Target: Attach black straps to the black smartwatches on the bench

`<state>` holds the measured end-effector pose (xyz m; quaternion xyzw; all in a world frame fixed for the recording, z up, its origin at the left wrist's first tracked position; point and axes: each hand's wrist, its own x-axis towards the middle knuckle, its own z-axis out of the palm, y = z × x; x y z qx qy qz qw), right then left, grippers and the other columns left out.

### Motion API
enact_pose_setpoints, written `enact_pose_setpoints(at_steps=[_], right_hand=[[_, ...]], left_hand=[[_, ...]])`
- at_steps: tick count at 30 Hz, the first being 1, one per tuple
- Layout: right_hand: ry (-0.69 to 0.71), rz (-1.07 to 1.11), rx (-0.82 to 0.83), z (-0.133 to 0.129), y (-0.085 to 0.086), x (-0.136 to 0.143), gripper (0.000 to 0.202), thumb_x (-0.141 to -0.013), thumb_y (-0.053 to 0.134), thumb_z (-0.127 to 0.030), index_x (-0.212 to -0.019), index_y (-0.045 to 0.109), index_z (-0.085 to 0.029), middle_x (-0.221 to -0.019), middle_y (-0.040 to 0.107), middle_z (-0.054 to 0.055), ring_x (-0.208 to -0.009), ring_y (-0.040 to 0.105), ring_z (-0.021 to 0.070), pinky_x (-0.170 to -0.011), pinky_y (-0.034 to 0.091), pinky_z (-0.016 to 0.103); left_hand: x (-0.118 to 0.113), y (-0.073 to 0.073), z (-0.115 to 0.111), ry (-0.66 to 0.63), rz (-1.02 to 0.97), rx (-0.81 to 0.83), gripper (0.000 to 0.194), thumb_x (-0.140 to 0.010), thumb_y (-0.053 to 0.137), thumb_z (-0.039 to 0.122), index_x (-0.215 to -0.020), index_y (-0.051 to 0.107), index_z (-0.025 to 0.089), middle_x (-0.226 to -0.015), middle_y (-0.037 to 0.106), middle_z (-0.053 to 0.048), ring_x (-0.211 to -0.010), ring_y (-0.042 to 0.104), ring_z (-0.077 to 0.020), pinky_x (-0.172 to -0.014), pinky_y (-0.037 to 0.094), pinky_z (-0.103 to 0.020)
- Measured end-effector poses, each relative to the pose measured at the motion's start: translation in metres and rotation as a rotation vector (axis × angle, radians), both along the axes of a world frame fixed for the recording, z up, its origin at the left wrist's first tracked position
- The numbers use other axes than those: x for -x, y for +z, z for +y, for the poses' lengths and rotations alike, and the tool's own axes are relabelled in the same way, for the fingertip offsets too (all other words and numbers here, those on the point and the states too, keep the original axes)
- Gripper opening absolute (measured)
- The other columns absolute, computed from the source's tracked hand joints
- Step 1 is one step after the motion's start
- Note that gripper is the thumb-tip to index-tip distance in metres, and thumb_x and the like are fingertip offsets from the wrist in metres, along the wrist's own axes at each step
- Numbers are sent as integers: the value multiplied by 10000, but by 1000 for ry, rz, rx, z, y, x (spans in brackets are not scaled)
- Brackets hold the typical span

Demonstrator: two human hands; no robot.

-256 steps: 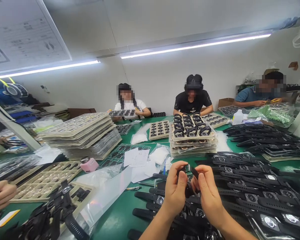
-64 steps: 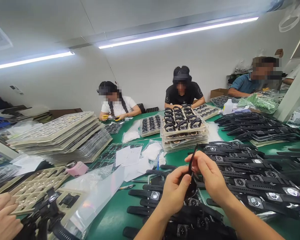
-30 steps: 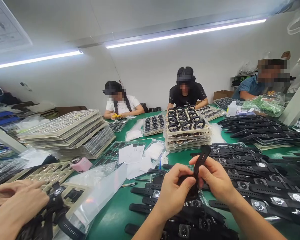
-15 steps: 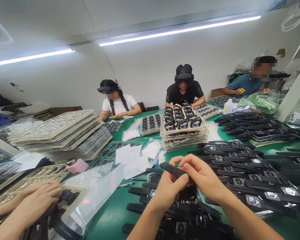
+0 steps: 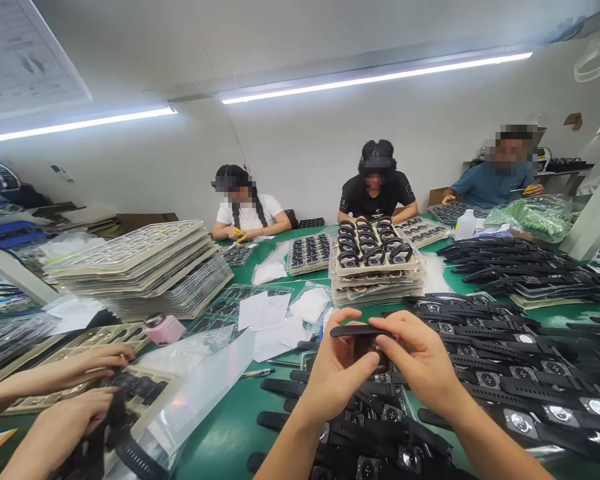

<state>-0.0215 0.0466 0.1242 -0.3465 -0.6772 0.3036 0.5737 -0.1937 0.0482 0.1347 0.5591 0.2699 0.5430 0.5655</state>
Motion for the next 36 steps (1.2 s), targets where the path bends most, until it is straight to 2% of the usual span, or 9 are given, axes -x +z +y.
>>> enact_pose_setpoints(at_steps=[4, 7, 10, 14, 16, 22, 26, 30, 36], right_hand=[[9, 21, -2, -1, -4, 3, 175, -1000, 621, -289, -1145, 718, -276, -1008, 646, 42, -798, 606, 180, -669, 514, 293], [-17, -28, -93, -2, -3, 2, 74, -997, 618, -294, -1031, 664, -247, -981, 657, 47, -847, 612, 203, -718, 519, 316], [-62, -80, -175, 1, -4, 1, 103, -1021, 573, -297, -975, 649, -244, -894, 654, 39, -811, 619, 209, -708, 525, 324], [-114, -152, -286, 5, -12, 2, 296, -1059, 487, -290, -1309, 645, -275, -1018, 662, 78, -902, 655, 240, -775, 573, 369], [-128, -151, -308, 5, -15, 3, 373, -1073, 454, -284, -1416, 600, -290, -1035, 640, 84, -908, 652, 239, -778, 580, 373], [11, -96, -221, -2, -4, 1, 296, -1069, 479, -375, -1264, 685, -292, -932, 600, 45, -839, 602, 219, -733, 534, 339], [16, -58, -173, -3, 2, 1, 129, -1003, 611, -258, -1106, 684, -282, -985, 629, 36, -902, 613, 216, -791, 516, 336], [-55, -14, -189, -2, -3, 4, 276, -1042, 532, -187, -1217, 691, -330, -1020, 664, 35, -930, 637, 207, -807, 516, 332], [-156, 127, -214, -4, -11, 8, 204, -1026, 554, -197, -1077, 720, -305, -938, 580, 23, -811, 583, 188, -700, 485, 307]], left_hand=[[-4, -1, 1, 212, 41, -40, 388, -806, 843, 395, -1073, 636, 204, -890, 678, -7, -800, 632, -146, -740, 512, -253], [-6, 2, -1, 147, 83, 3, 368, -802, 849, 370, -1048, 633, 201, -904, 692, -7, -832, 644, -152, -769, 512, -253], [-6, 5, -4, 55, 122, 21, 360, -836, 815, 356, -1087, 604, 209, -926, 716, -20, -862, 667, -173, -778, 514, -268], [-5, 9, -4, 45, 297, -25, 282, -908, 721, 305, -1162, 643, 211, -1176, 726, -88, -1130, 667, -248, -915, 518, -327], [-4, 11, -5, 49, 365, -34, 262, -914, 707, 285, -1163, 674, 213, -1196, 728, -90, -1189, 651, -268, -940, 522, -338], [-5, 14, -7, 24, 348, -27, 233, -879, 745, 299, -1082, 763, 187, -1006, 777, -56, -957, 679, -231, -822, 529, -304], [-8, 13, -9, 99, 426, -33, 146, -865, 718, 257, -942, 799, 163, -838, 753, -33, -761, 623, -176, -659, 473, -261], [-8, 16, -10, 102, 419, -11, 258, -831, 743, 288, -1051, 813, 173, -964, 783, -76, -868, 674, -226, -723, 522, -294], [-7, 14, -9, 112, 329, 8, 354, -804, 733, 314, -1119, 796, 165, -1023, 772, -115, -907, 681, -245, -697, 551, -292]])
